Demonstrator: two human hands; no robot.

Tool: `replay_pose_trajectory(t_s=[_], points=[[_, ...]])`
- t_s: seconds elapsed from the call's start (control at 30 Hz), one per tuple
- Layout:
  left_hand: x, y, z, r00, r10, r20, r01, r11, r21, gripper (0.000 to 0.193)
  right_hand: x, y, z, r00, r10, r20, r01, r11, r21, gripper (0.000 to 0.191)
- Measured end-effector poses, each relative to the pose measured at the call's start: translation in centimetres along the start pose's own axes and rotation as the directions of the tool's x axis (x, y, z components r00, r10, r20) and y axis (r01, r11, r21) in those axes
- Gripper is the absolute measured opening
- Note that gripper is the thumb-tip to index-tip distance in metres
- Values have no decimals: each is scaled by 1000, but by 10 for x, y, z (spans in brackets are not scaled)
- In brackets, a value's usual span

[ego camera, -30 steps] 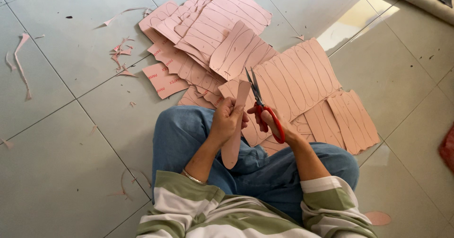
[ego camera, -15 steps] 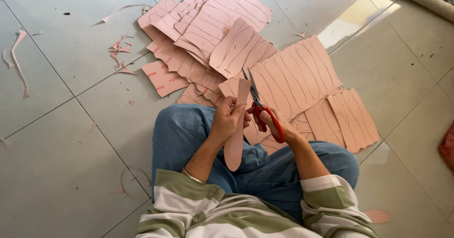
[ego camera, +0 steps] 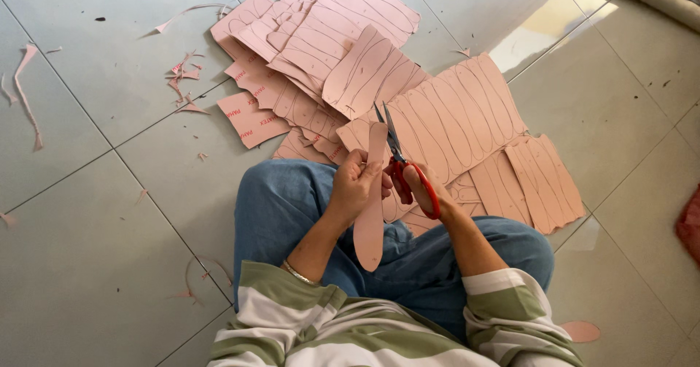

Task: The person sits on the floor with stacks of pink pattern sheets printed with shoe outlines. They pick up a sheet, cut along the drawn outlines with red-handled scissors, and set the cut pieces aside, working through the stack one sheet at a time.

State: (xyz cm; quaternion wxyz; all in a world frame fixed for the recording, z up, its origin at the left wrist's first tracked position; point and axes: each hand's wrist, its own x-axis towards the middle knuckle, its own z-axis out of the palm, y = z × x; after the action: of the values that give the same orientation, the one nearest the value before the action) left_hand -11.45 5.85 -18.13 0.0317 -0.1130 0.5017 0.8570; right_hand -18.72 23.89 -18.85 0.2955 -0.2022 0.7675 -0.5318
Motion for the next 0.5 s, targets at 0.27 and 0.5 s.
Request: replay_pose_trajectory(t_s=[0.27, 0.5], points=[[-1, 6, -4, 1000, -3, 0, 3, 996, 87, 16, -3, 2, -8, 998, -36, 42, 32, 995, 91, 84], [0, 13, -8, 998, -60, -1, 59, 992, 109, 16, -5, -4, -23, 992, -23, 128, 6, 991, 131, 78]])
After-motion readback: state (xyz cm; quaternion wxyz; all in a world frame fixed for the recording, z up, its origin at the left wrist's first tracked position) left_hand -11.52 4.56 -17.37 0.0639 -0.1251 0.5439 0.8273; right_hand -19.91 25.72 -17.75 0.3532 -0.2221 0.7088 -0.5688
